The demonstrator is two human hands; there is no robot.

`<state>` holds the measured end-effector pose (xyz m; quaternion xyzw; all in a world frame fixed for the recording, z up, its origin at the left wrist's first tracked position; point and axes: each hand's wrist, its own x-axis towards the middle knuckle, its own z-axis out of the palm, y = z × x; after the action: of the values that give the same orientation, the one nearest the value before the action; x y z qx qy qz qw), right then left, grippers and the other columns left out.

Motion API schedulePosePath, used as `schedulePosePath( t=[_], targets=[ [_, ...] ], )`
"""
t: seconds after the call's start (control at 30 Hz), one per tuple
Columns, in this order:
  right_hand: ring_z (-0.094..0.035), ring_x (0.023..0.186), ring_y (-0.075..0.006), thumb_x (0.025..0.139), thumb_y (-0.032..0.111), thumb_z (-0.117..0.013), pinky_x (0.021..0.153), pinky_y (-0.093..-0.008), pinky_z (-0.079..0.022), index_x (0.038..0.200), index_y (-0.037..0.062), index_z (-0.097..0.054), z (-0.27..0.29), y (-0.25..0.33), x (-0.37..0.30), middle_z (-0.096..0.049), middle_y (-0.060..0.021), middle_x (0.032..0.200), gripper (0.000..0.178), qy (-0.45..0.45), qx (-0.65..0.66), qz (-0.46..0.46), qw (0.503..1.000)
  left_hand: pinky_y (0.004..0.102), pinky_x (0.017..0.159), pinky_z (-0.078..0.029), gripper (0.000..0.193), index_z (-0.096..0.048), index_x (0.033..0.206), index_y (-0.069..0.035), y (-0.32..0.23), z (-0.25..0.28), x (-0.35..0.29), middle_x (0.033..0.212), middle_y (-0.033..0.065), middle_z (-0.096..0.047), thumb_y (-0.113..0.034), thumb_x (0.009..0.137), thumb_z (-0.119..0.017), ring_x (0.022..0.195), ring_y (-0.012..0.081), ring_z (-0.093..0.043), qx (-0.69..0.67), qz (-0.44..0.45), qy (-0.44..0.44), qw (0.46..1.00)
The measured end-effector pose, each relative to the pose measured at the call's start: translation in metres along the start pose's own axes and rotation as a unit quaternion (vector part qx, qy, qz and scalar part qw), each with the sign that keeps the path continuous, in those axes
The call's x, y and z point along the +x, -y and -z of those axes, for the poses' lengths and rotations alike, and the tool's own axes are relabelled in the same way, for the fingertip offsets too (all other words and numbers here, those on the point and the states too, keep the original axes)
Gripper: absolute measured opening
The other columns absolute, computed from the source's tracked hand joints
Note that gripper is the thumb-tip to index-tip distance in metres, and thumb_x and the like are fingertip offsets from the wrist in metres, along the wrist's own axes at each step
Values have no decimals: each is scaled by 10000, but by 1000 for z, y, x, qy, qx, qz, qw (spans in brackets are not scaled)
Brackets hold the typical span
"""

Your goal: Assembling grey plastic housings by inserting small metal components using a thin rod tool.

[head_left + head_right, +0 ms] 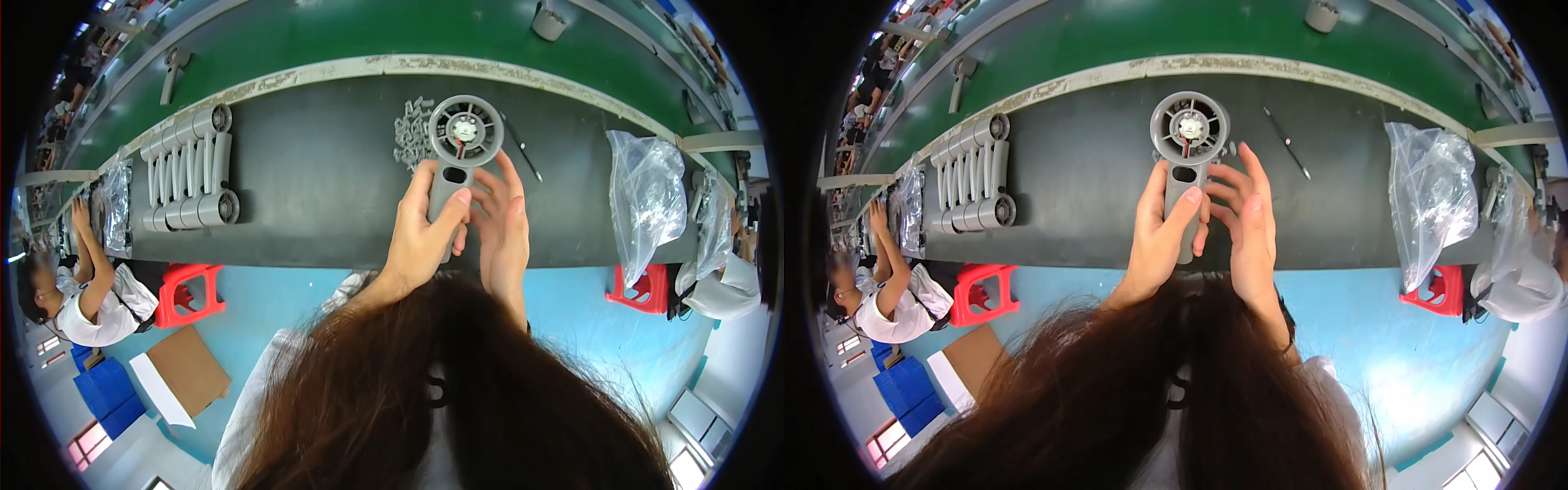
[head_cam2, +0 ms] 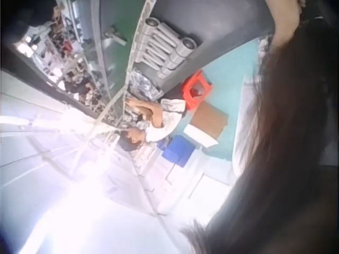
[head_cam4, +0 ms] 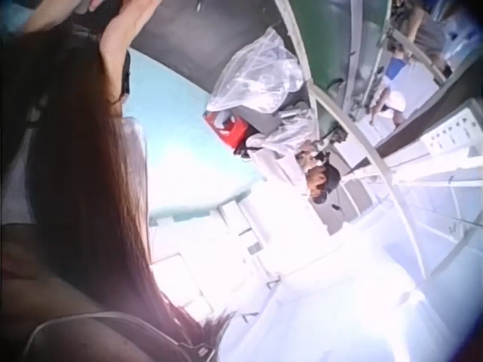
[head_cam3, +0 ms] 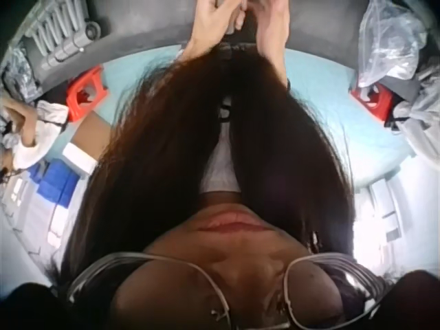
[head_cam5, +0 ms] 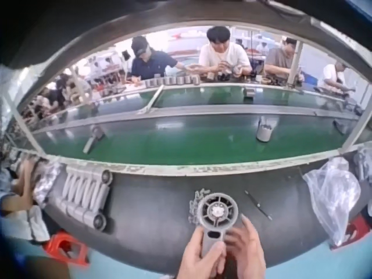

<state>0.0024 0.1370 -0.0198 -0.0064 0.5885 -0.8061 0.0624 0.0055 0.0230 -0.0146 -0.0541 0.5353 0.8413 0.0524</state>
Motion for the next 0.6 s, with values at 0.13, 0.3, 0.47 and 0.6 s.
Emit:
schedulePosePath(
  t=[0.13,0.3,0.47,0.6],
  targets=[
    [-539,1050,-210,979,465,-303,880,-343,-445,1374,24,-311,18,-1,17,-506,-141,1207,593,-43,-30,20,998,224,420,-414,193,-427,1006,-56,4,18,43,693,21,-512,-185,915,-539,481,78,-495,12,19,-30,999],
    [-562,1010,-164,973,390,-386,859,-306,-439,1295,60,-445,63,7,91,-559,-99,1162,464,-45,-151,57,986,232,422,-423,352,-494,1042,10,-7,60,145,782,69,-565,-209,816,-653,518,104,-552,209,-100,-77,970],
    [-508,1062,-238,791,375,-701,887,-341,-419,1300,30,-397,99,11,224,-506,-153,1201,686,-135,-252,76,955,359,686,-504,538,-533,1114,11,-5,102,264,893,153,-635,-242,671,-704,779,265,-645,420,-199,-211,860],
    [-493,1083,-269,679,425,-789,900,-365,-416,1298,-9,-341,132,-13,324,-452,-202,1228,879,-266,-429,148,851,391,737,-494,587,-553,1150,-43,0,93,309,874,129,-677,-331,666,-720,797,307,-648,509,-221,-257,791]
  ],
)
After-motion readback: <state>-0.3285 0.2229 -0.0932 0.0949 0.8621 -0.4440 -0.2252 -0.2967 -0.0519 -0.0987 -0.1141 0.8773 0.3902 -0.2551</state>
